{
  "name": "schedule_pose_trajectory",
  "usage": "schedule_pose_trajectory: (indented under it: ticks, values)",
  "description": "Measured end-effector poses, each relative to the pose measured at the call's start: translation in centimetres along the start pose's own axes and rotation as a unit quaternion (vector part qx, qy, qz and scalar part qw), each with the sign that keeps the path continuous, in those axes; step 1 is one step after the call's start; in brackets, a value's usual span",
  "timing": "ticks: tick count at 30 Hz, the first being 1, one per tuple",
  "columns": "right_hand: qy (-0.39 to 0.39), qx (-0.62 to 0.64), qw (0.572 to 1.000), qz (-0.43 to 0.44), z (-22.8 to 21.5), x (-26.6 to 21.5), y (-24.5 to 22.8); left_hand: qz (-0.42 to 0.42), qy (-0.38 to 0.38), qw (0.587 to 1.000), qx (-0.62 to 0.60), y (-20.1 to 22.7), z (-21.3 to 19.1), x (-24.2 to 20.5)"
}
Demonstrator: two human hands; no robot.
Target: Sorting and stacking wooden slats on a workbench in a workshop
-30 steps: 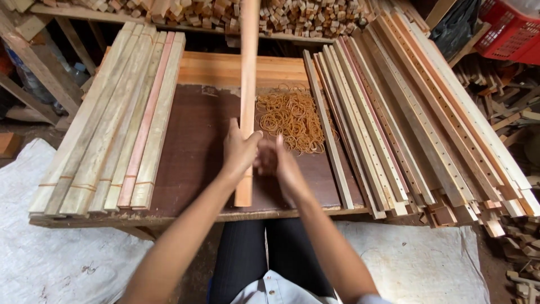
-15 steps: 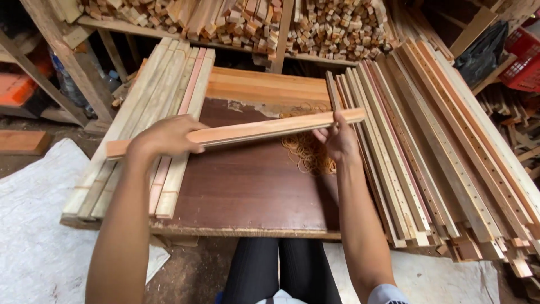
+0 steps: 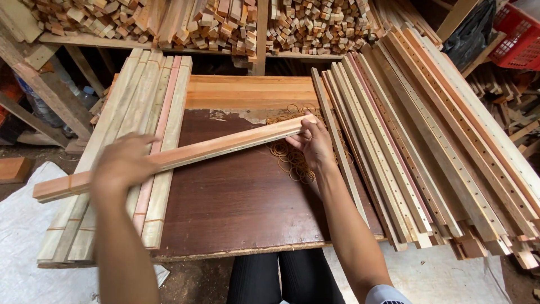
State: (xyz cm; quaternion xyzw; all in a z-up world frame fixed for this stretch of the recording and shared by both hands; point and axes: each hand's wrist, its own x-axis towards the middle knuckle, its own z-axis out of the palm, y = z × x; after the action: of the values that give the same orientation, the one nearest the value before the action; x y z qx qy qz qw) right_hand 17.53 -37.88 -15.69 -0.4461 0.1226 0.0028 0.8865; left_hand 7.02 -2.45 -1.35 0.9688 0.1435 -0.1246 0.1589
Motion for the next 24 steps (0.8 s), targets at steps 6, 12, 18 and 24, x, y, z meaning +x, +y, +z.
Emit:
schedule_pose_trajectory:
  ticks: [6,12,18,24]
  values:
    - [0.003,-0.022,0.998,-0.054,-3.5,3.7,3.3,0.433,0.180,0.882,-0.038,12.2,9.4,4.2]
    - [0.008,-0.049,0.997,-0.066,-4.9,4.8,3.8,0.377,0.180,0.908,0.027,17.8,17.6,10.4]
    - [0.010,-0.064,0.995,-0.073,-3.1,1.0,0.7,0.382,0.164,0.909,0.005,17.3,16.4,9.7]
    - [0.078,-0.572,0.782,-0.235,-10.6,9.1,6.8,0.405,0.172,0.898,-0.026,16.4,13.2,5.6]
